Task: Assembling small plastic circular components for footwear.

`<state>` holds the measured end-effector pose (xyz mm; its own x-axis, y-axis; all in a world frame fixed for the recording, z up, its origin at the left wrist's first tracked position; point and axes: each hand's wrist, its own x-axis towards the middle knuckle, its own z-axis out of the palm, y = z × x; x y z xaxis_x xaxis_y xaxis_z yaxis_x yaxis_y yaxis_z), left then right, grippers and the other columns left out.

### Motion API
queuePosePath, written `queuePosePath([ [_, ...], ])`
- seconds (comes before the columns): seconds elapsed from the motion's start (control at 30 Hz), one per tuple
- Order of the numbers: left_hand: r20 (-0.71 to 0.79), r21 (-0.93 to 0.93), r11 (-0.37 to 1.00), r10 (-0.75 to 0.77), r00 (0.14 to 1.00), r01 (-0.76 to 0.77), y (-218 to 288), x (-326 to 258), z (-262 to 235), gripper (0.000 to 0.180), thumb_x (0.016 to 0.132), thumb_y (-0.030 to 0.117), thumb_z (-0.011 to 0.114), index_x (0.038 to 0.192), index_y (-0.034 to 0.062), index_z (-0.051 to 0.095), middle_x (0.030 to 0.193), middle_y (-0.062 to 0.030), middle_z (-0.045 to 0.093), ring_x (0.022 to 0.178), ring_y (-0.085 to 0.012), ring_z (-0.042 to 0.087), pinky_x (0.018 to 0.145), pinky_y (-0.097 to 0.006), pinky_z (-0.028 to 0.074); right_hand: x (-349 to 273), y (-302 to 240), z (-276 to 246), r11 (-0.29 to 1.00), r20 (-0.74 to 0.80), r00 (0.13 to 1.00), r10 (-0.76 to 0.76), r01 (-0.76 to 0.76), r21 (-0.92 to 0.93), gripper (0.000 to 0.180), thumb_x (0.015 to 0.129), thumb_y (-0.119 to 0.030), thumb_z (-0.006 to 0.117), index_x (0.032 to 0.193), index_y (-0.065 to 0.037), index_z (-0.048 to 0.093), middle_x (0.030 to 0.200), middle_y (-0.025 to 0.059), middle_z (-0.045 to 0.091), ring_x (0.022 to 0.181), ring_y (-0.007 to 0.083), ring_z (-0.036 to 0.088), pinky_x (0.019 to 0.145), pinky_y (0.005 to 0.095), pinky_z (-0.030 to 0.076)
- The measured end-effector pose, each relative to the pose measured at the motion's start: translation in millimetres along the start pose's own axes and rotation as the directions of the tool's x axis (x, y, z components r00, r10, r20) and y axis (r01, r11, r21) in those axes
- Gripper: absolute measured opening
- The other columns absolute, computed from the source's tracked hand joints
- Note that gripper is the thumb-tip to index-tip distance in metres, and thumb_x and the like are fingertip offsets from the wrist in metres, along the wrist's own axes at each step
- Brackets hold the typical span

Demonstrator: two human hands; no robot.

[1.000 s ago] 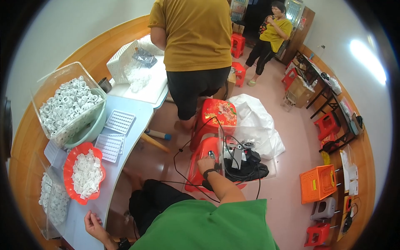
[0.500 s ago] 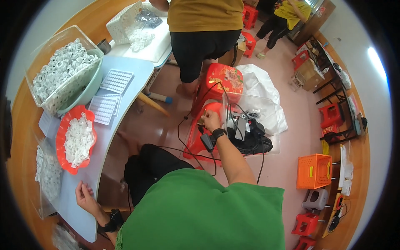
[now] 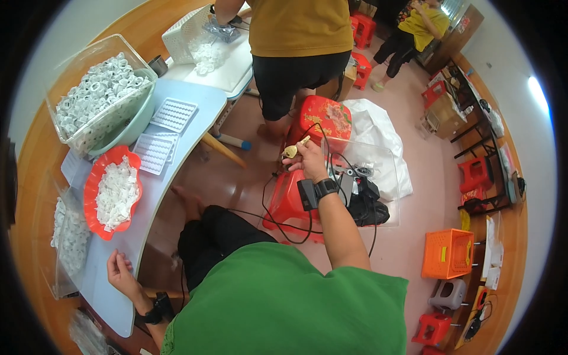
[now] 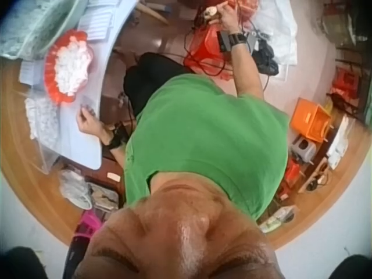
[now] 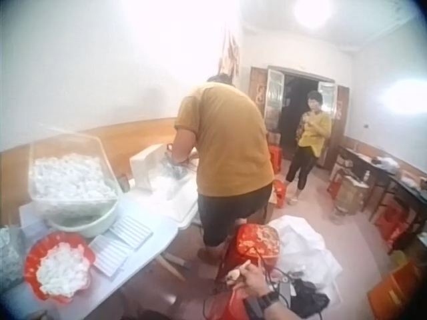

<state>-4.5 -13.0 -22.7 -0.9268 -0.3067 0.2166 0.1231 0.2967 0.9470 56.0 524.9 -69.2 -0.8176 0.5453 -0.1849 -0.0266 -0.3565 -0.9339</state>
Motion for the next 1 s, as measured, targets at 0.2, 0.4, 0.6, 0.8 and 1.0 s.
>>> queuePosePath([
  [0.2,-0.078,0.039,0.992,0.119,0.99,-0.116,26,-16,17,0.019,0.092,0.006,0.052,0.107,-0.0015,0.061,0.087,-0.005,0.06,0.07,-0.0084,0.052,0.061,-0.02,0.043,-10,-19,20,0.923,-0.053,0.996,-0.079,0.093,0.374,0.026,0.099,-0.027,0.037,0.088,-0.007,0.051,0.064,0.0066,0.052,0.045,0.0168,0.044,0.046,0.034,0.047],
  [0.4,0.48,-0.207,0.948,0.314,0.819,-0.242,97,-47,86,0.017,0.091,0.002,0.051,0.103,-0.0029,0.062,0.088,-0.007,0.061,0.07,-0.0104,0.057,0.058,-0.021,0.045,-34,-46,60,0.83,0.177,0.973,-0.147,0.024,0.558,0.026,0.099,-0.028,0.036,0.085,-0.01,0.049,0.055,0.0019,0.039,0.042,0.0122,0.035,0.038,0.027,0.036],
  [0.6,0.91,-0.164,0.949,0.04,0.413,0.269,118,-57,161,0.019,0.089,0.007,0.055,0.104,-0.0022,0.063,0.087,-0.0069,0.065,0.072,-0.0087,0.059,0.06,-0.02,0.047,-62,-60,107,0.827,0.286,0.938,-0.194,0.0,0.562,0.026,0.099,-0.029,0.035,0.085,-0.011,0.046,0.055,0.001,0.037,0.043,0.0109,0.033,0.036,0.0252,0.033],
  [0.8,0.947,-0.171,0.912,0.049,0.317,0.372,131,-71,186,0.017,0.091,0.011,0.054,0.099,-0.0023,0.062,0.079,-0.0053,0.064,0.065,-0.008,0.059,0.055,-0.02,0.048,-88,-56,126,0.866,0.299,0.929,-0.217,0.042,0.499,0.023,0.098,-0.027,0.038,0.085,-0.01,0.045,0.055,0.0034,0.039,0.044,0.0133,0.036,0.034,0.0275,0.035],
  [1.0,0.69,-0.34,0.842,0.526,0.497,-0.419,138,-68,175,0.01,0.087,0.006,0.055,0.082,0.0002,0.062,0.066,-0.0053,0.055,0.054,-0.0146,0.055,0.049,-0.026,0.042,-98,-58,124,0.869,0.379,0.898,-0.224,0.008,0.494,0.025,0.098,-0.029,0.04,0.087,-0.008,0.048,0.059,0.006,0.046,0.047,0.014,0.042,0.039,0.0262,0.04],
])
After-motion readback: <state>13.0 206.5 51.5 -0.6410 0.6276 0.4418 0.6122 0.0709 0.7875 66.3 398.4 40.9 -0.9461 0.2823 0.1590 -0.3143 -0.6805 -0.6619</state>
